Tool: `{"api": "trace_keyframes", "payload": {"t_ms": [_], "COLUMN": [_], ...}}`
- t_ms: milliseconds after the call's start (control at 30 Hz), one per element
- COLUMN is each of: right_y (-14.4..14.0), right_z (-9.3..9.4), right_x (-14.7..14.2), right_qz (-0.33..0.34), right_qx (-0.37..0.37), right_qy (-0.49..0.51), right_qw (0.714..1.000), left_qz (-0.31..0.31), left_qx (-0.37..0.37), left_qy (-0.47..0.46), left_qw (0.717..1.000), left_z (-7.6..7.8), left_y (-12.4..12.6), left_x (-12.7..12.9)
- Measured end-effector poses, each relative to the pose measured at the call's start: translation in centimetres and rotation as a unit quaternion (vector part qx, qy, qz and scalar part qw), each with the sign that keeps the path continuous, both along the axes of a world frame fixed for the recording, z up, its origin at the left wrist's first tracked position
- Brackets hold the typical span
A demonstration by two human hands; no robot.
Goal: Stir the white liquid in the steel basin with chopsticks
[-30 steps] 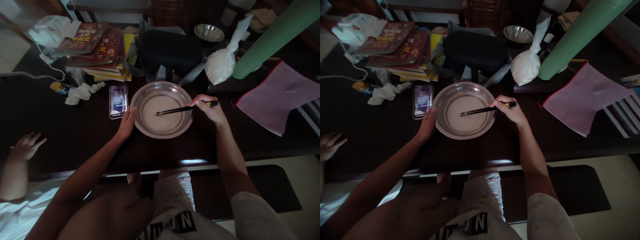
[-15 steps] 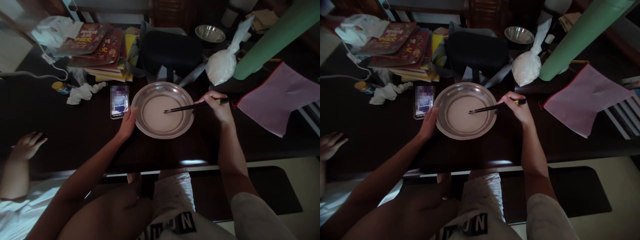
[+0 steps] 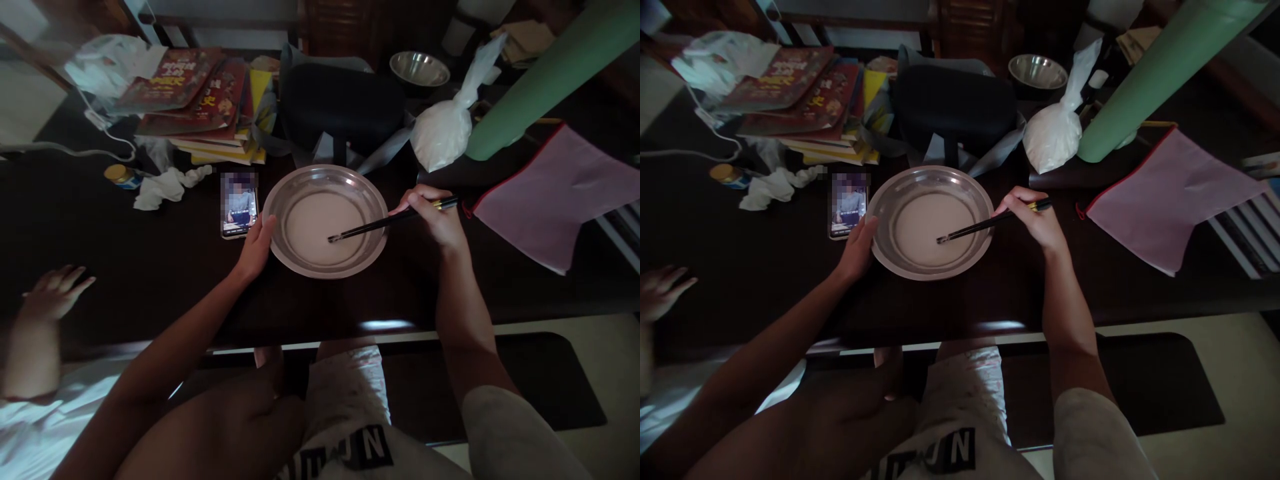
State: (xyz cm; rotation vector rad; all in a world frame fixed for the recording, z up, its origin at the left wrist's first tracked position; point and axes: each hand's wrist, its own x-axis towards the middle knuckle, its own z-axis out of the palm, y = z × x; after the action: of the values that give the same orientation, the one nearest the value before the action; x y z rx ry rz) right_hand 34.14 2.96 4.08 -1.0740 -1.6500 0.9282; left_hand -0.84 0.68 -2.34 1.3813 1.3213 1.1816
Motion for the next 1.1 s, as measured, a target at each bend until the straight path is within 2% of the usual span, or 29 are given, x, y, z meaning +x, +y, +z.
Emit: {"api": "trace_keyframes", "payload": {"t_ms": [100,167,300,500,667,867,1033,1100], "right_y": [-0.03,0.0,0.08,-0.01,0.02,0.0,-0.02,-0.06], "right_z": [-0.07,0.0,0.09,-0.06,0.18,0.03,0.25,0.23], "right_x": [-0.46,-0.59,-0.12,-0.51,-0.25,-0.61,-0.26,-0.25], "right_qz": [0.047,0.035,-0.032,0.039,-0.033,0.031,-0.033,-0.018], "right_qx": [-0.009,0.004,0.022,-0.009,0.022,-0.004,0.02,0.011], "right_qy": [-0.017,-0.026,-0.002,-0.022,-0.013,-0.028,-0.011,-0.007], "right_qw": [0.999,0.999,0.999,0.999,0.999,0.999,0.999,1.0], "left_qz": [0.002,0.003,0.005,0.006,0.003,0.008,0.001,0.001], "left_qx": [0.002,0.001,-0.006,-0.01,-0.006,-0.005,0.001,-0.005], "left_qy": [-0.008,-0.007,-0.009,-0.011,-0.006,0.015,0.011,0.0], "left_qw": [1.0,1.0,1.0,1.0,1.0,1.0,1.0,1.0], "left_z": [0.07,0.2,0.38,0.24,0.32,0.51,0.35,0.2], "left_y": [0.02,0.02,0.02,0.03,-0.03,-0.1,-0.09,-0.06], "left_x": [0.06,0.11,0.13,0.05,0.04,0.03,0.01,0.02]}}
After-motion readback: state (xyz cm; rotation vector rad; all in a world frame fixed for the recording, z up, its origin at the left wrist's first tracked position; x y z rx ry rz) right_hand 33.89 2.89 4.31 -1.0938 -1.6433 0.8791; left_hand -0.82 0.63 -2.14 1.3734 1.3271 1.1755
